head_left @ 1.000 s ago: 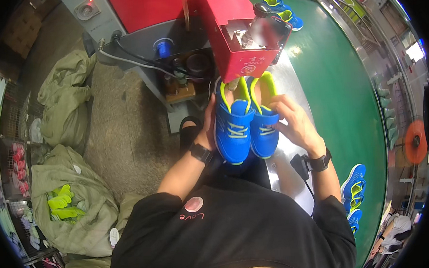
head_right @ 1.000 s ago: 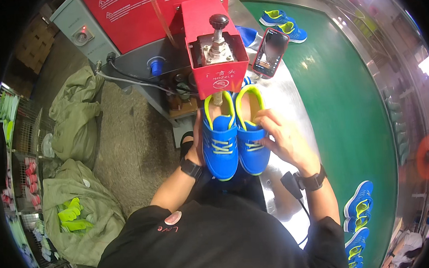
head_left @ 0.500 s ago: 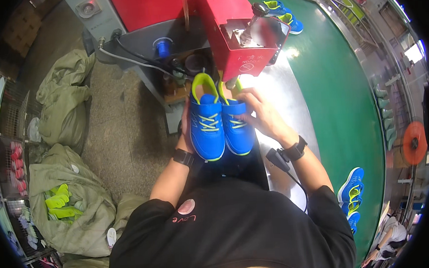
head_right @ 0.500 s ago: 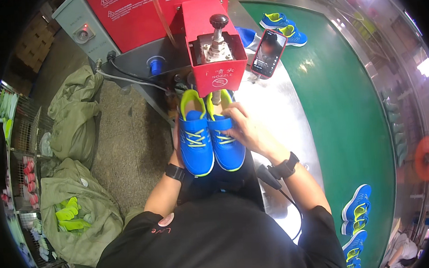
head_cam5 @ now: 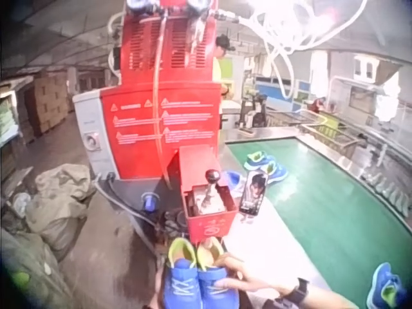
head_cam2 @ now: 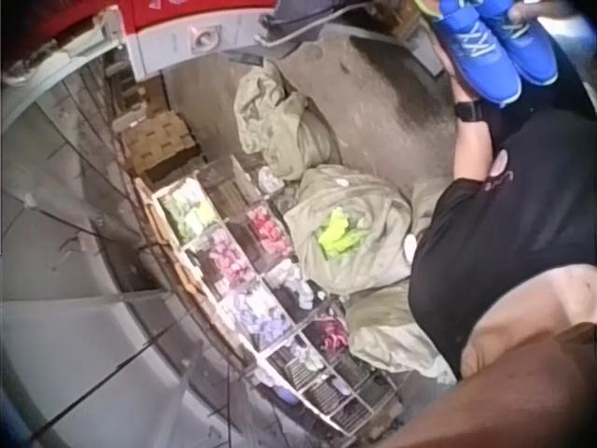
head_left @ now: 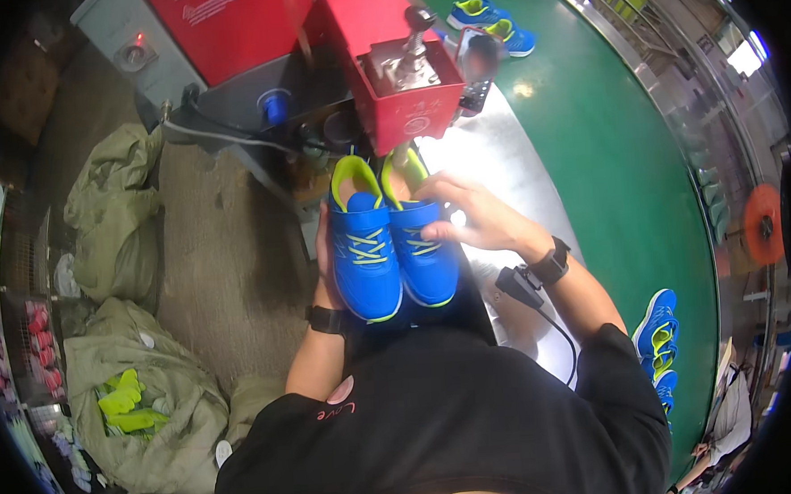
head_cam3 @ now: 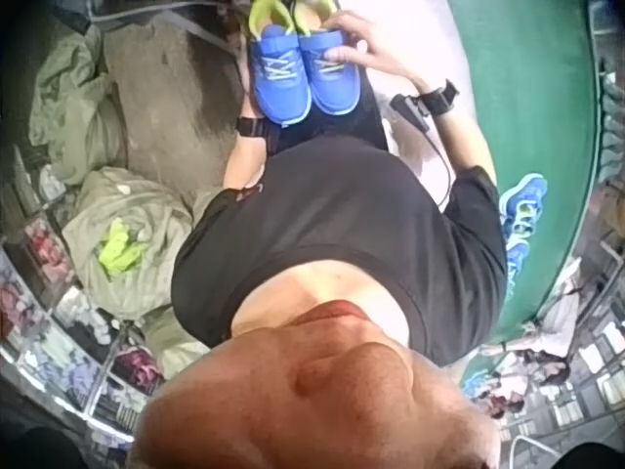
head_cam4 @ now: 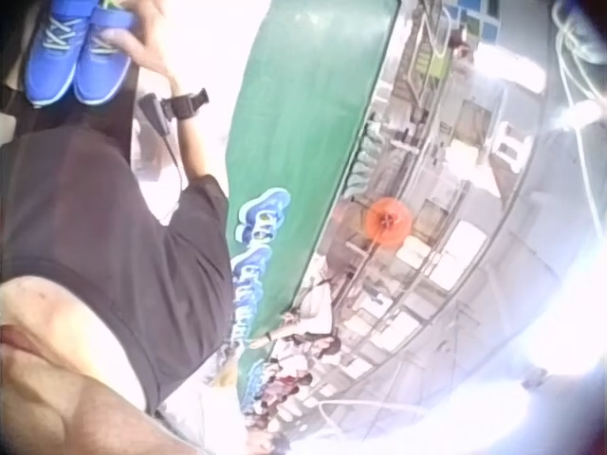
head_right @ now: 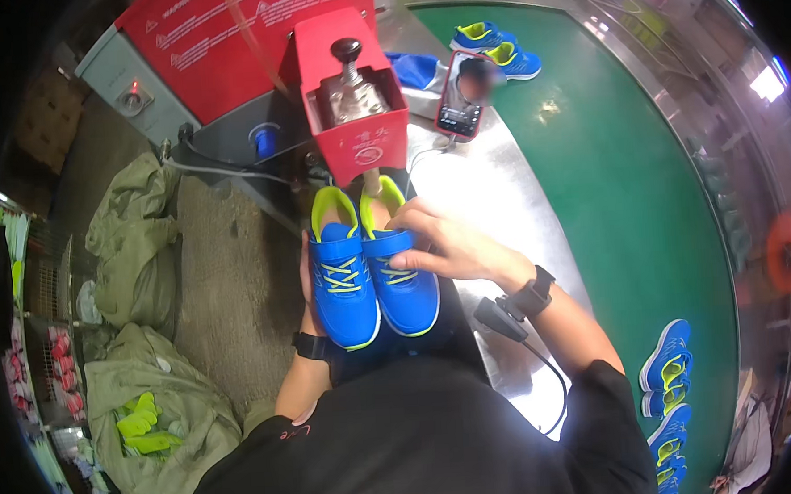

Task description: Picking up blue and lime green shoes from a conveyor belt, inspecting them, and placing them back or on a different section of the belt.

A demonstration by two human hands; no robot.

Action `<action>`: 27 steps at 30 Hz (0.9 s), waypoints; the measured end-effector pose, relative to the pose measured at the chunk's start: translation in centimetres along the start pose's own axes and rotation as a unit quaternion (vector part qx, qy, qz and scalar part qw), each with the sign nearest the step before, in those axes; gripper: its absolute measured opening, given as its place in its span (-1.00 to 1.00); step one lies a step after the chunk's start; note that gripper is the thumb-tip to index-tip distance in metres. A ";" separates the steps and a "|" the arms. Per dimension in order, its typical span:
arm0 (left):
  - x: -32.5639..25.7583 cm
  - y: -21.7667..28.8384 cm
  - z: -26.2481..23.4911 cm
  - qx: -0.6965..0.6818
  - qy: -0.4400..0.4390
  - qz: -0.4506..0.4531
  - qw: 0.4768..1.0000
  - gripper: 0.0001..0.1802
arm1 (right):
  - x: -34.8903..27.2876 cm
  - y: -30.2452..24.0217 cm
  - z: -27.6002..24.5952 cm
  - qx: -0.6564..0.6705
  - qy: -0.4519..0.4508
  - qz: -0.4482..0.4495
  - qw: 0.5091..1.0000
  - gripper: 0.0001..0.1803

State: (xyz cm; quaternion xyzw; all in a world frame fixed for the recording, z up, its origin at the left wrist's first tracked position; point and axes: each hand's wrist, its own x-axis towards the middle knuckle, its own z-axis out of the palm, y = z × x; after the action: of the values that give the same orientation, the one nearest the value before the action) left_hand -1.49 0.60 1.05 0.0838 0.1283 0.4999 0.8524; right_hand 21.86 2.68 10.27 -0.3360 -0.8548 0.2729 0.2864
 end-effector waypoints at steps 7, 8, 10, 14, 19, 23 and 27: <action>3.9 -5.9 0.2 0.002 -0.036 -0.118 0.992 -0.37 | -3.3 4.9 -2.6 -0.315 -0.028 -0.146 0.937 -0.70; 5.3 -6.4 0.5 -0.005 -0.063 -0.132 0.989 -0.37 | -3.4 5.7 -3.1 -0.348 -0.037 -0.192 0.917 -0.70; 7.6 -6.6 1.1 -0.035 -0.098 -0.203 0.974 -0.25 | -4.1 7.0 -4.0 -0.420 -0.118 -0.155 0.886 -0.79; 9.1 -6.3 0.9 0.030 -0.132 -0.216 0.967 -0.06 | -9.2 8.1 -6.8 -0.407 -0.015 0.055 0.911 -0.85; 10.4 -7.4 -1.6 0.031 -0.095 -0.271 0.957 -0.18 | -21.8 9.3 -12.0 -0.450 0.150 0.460 0.751 -0.79; 10.8 -9.3 -2.5 0.151 -0.058 -0.284 0.945 -0.32 | -31.7 8.5 -13.8 -0.420 0.222 0.700 0.534 -0.69; 13.0 -12.0 -0.5 0.378 -0.066 -0.206 0.900 -0.49 | -36.3 9.6 -13.4 -0.396 0.294 0.716 0.494 -0.71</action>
State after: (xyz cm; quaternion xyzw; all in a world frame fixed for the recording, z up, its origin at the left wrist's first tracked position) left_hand 14.40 6.08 -4.42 0.4047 0.2656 0.2206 0.8468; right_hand 57.08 -14.18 2.00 -0.9717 -0.2053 -0.0977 0.0644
